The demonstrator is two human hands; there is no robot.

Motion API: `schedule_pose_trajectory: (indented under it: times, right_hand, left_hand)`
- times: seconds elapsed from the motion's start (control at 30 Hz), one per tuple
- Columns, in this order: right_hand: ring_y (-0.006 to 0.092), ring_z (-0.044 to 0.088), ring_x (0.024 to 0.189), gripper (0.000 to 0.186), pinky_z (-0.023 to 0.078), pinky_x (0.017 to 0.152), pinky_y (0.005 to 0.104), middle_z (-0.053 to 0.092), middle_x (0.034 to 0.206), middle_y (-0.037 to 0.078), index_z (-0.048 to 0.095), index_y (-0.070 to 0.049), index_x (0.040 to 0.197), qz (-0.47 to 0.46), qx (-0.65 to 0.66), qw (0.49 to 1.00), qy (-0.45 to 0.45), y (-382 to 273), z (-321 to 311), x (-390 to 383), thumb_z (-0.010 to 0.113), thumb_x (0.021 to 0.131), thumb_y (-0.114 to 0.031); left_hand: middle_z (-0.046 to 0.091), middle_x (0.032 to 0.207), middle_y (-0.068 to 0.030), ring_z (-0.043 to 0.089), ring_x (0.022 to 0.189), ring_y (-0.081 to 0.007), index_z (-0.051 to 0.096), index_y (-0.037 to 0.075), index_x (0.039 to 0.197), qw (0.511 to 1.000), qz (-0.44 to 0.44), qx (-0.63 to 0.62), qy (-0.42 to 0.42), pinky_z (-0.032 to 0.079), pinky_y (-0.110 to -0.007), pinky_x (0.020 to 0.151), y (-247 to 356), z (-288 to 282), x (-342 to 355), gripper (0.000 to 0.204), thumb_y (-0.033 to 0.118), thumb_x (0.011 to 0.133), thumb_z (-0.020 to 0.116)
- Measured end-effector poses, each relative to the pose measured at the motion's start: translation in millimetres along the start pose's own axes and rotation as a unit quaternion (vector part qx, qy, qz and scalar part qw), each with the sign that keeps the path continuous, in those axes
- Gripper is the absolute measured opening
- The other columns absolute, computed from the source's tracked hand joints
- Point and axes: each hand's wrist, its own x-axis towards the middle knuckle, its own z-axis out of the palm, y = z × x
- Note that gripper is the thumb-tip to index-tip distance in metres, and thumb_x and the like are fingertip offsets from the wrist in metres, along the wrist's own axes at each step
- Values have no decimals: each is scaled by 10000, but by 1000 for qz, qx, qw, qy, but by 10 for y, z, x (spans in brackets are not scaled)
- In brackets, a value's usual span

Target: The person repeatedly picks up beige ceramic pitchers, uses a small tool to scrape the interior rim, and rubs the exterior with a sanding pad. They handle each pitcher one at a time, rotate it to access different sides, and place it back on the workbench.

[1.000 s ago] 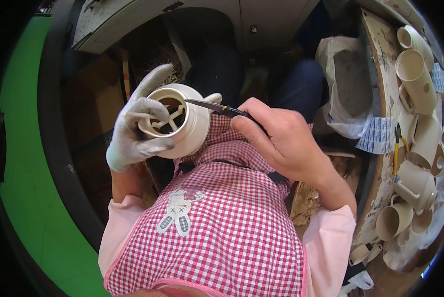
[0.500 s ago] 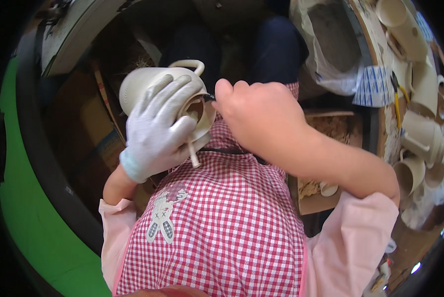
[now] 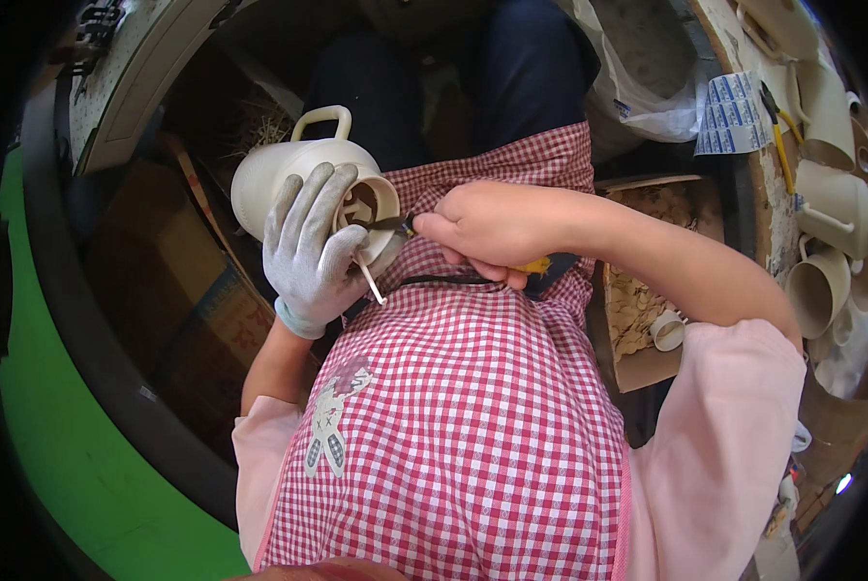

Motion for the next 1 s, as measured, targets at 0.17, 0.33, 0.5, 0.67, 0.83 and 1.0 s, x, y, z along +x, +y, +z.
schedule_pose_trajectory:
  times: [0.17, 0.33, 0.5, 0.67, 0.83, 1.0]
  right_hand:
    - [63, 424, 401, 430, 387, 398, 205, 487, 560, -46, 521, -72, 915, 51, 265, 947, -172, 2, 76, 349, 380, 1128, -417]
    - [48, 416, 410, 421, 331, 372, 184, 426, 542, -46, 471, -95, 905, 56, 528, 760, -374, -153, 106, 609, 378, 1140, -430]
    - [76, 451, 397, 447, 386, 384, 206, 487, 547, -16, 521, -67, 928, -62, 403, 900, -151, -385, -37, 479, 420, 1123, -456]
    - [69, 448, 389, 463, 370, 385, 226, 491, 523, -13, 582, -47, 892, -144, 198, 939, 241, 115, -638, -233, 453, 1108, -436]
    - [415, 707, 865, 372, 543, 754, 496, 723, 969, 202, 650, -92, 1163, -29, -144, 653, 743, 1175, -1643, -1041, 474, 1084, -410]
    - [399, 704, 976, 353, 554, 774, 524, 735, 1064, 155, 675, -144, 1189, 185, -355, 485, 778, 2080, -2294, -1538, 540, 1049, -438]
  left_hand:
    - [712, 1302, -123, 664, 1252, -310, 547, 139, 832, 999, 32, 26, -9, 482, -462, 1113, 16, 88, -186, 188, 244, 965, 629]
    - [708, 1325, -115, 665, 1257, -323, 509, 168, 901, 995, -51, 32, 85, 472, -483, 1105, -126, 106, -367, 161, 222, 971, 643]
    - [656, 1369, -153, 614, 1272, -398, 609, 82, 1293, 974, -158, -70, 144, 415, -520, 1150, -469, 207, -169, 478, 292, 900, 783]
    - [713, 1157, -149, 671, 1079, -268, 721, -31, 1053, 900, -236, -22, 367, 535, -404, 952, -1077, -155, 260, 314, 146, 827, 849]
    - [675, 1240, -213, 687, 1073, -270, 578, -103, 1253, 848, -268, -63, 452, 604, -385, 925, -1673, -496, 247, 530, 108, 862, 866]
    - [666, 1148, -233, 704, 1040, -303, 534, -121, 1255, 868, -216, 93, 436, 650, -413, 925, -2015, -678, 132, 524, 48, 870, 846]
